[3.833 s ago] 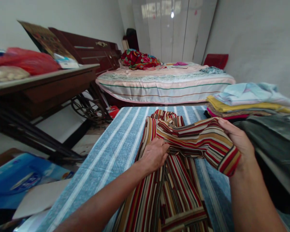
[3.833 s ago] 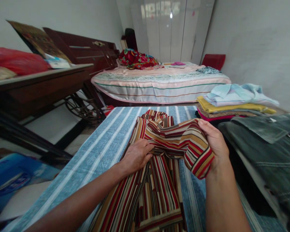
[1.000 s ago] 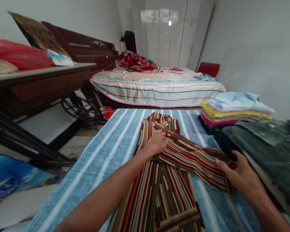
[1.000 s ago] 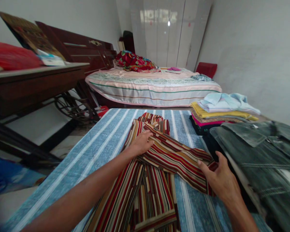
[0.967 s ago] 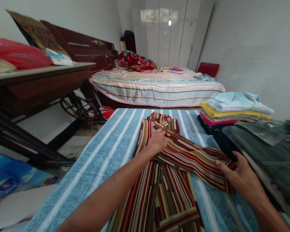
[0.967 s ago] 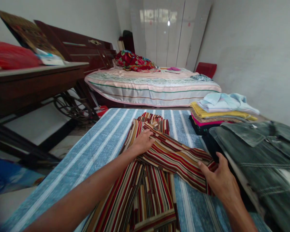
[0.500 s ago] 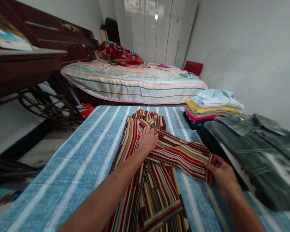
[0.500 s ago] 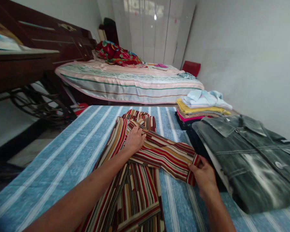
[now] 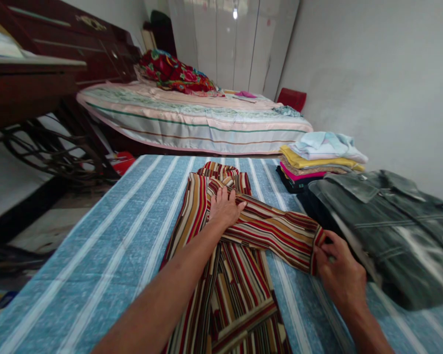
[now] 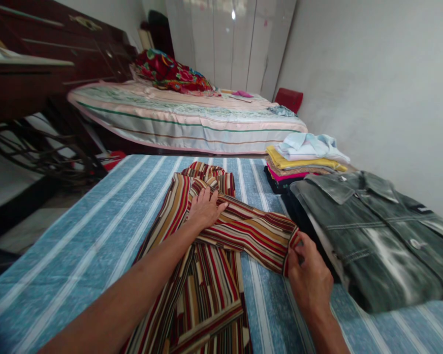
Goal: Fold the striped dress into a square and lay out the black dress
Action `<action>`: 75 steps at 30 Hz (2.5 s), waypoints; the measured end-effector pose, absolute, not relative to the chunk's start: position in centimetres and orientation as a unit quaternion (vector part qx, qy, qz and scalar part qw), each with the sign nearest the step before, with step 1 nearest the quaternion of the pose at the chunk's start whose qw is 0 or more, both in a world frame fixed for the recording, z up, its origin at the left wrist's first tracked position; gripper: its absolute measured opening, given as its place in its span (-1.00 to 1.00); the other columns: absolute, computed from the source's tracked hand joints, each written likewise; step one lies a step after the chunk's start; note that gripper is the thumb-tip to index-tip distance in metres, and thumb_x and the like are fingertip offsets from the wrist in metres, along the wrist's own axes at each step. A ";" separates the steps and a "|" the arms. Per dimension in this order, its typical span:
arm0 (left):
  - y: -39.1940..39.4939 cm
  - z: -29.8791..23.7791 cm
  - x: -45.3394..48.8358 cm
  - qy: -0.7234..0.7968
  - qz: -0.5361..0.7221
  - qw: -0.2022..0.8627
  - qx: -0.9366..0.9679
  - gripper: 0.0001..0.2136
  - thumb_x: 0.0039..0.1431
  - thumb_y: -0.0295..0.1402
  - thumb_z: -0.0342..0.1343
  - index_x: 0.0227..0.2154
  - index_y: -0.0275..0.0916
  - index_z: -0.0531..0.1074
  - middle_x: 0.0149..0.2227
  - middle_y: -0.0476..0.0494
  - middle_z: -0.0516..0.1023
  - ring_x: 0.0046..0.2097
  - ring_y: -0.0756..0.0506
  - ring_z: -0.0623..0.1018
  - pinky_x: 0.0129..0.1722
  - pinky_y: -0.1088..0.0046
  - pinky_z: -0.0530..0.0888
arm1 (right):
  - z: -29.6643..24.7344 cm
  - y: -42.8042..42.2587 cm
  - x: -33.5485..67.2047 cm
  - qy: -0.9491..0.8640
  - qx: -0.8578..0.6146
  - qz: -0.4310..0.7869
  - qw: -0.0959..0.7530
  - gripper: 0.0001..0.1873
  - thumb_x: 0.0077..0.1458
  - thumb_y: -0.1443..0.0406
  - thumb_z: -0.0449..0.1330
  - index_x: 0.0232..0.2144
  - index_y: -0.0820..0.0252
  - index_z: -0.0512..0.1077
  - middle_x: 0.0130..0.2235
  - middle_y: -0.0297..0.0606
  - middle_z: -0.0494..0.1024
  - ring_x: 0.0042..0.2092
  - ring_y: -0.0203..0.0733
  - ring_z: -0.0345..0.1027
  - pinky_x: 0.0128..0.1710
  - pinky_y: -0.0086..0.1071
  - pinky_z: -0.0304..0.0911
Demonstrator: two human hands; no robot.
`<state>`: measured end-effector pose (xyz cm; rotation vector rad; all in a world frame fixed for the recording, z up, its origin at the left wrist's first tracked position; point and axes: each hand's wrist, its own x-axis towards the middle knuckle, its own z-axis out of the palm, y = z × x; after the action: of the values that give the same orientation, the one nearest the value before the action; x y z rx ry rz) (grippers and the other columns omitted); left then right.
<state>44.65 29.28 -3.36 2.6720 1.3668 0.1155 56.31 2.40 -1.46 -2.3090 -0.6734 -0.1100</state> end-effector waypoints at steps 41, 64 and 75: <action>29.2 -3.2 44.7 0.454 0.031 0.071 0.887 -0.28 0.16 0.12 -0.35 0.24 -0.27 0.02 0.32 -0.30 -0.11 0.32 -0.26 -0.10 0.23 0.06 -0.06 | -1.8 1.5 56.4 -0.273 -0.953 0.033 0.125 -0.36 0.13 0.01 -0.08 0.17 0.23 0.11 -0.25 0.00 0.55 -0.28 0.14 0.47 -0.28 -0.04 0.30; 28.8 -3.8 44.1 0.459 0.045 0.099 0.882 -0.26 0.13 0.14 -0.35 0.25 -0.25 0.00 0.32 -0.27 -0.13 0.32 -0.26 -0.11 0.24 0.06 -0.08 | -2.3 5.7 58.9 -0.251 -0.846 0.153 0.445 -0.76 -0.21 0.13 0.21 -0.47 0.15 0.42 -0.43 -0.24 0.53 -0.40 -0.05 0.43 -0.45 -0.29 0.29; 28.9 -3.9 44.0 0.462 0.102 0.133 0.871 -0.29 0.16 0.07 -0.26 0.25 -0.33 -0.04 0.30 -0.28 -0.02 0.31 -0.24 -0.03 0.24 0.08 -0.05 | 2.2 5.9 56.1 -0.117 -0.654 0.259 0.701 -0.27 -0.35 0.18 0.41 -0.03 0.08 0.34 -0.32 -0.28 0.57 -0.40 -0.05 0.47 -0.42 -0.20 0.45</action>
<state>43.96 28.85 -3.93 2.5273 1.3396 0.2964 56.10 5.93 2.19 -1.4555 -0.2604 0.5758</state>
